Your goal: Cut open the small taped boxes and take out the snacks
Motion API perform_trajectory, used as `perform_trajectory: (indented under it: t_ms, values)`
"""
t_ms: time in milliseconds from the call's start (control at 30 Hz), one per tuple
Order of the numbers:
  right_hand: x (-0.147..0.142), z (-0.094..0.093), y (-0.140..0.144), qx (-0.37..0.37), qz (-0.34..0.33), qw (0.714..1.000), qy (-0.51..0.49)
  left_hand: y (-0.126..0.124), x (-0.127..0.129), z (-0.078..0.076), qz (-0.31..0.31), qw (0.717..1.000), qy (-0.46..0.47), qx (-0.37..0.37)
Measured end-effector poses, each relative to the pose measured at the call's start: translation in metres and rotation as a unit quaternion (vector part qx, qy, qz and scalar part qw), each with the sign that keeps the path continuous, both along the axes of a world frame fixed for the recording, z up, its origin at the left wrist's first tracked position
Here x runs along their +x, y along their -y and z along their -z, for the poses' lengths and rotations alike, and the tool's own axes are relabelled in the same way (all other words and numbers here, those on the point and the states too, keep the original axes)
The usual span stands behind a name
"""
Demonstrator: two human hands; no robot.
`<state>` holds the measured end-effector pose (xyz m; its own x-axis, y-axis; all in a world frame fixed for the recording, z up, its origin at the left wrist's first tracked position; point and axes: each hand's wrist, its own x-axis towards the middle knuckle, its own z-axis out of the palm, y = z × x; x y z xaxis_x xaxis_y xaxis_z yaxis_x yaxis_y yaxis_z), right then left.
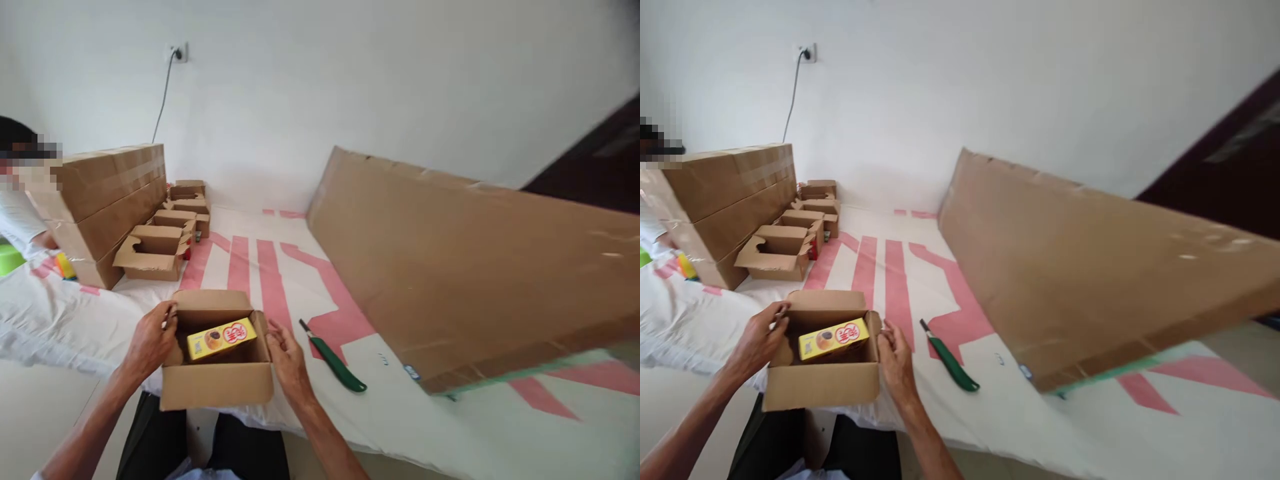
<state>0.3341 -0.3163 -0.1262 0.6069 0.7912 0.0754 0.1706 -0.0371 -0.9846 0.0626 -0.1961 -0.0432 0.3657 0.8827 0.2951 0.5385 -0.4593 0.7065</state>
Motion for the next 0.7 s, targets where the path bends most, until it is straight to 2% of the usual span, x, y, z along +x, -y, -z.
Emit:
perform_trajectory:
  t_ms: [100, 200, 267, 367, 467, 567, 633, 667, 700]
  values:
    - [-0.012, 0.002, -0.004, 0.027, -0.013, 0.999, 0.027, -0.014, -0.014, 0.007, -0.003, 0.991, 0.098, -0.094]
    - [-0.015, -0.001, -0.009, 0.041, 0.009, 0.992, 0.118, -0.024, -0.023, 0.019, -0.028, 0.965, 0.193, -0.177]
    - [-0.011, -0.004, -0.01, 0.062, 0.014, 0.977, 0.205, -0.024, -0.025, 0.025, -0.06, 0.96, 0.221, -0.162]
    - [0.004, -0.012, -0.013, 0.099, -0.018, 0.941, 0.322, -0.019, -0.021, 0.026, -0.09, 0.983, 0.156, -0.027]
    - [0.012, -0.029, -0.018, 0.121, -0.059, 0.899, 0.418, -0.012, -0.021, 0.02, -0.062, 0.993, 0.038, 0.095]
    - [-0.002, -0.055, -0.022, 0.112, -0.112, 0.843, 0.514, -0.006, -0.038, 0.022, -0.046, 0.99, -0.042, 0.13]
    - [-0.015, -0.07, -0.035, 0.072, -0.179, 0.792, 0.58, -0.02, -0.055, 0.038, -0.074, 0.987, -0.078, 0.121]
    - [-0.018, -0.076, -0.045, 0.046, -0.22, 0.759, 0.611, -0.034, -0.061, 0.049, -0.093, 0.987, -0.085, 0.098]
    - [-0.019, -0.082, -0.055, 0.021, -0.252, 0.732, 0.632, -0.048, -0.063, 0.06, -0.082, 0.99, -0.093, 0.063]
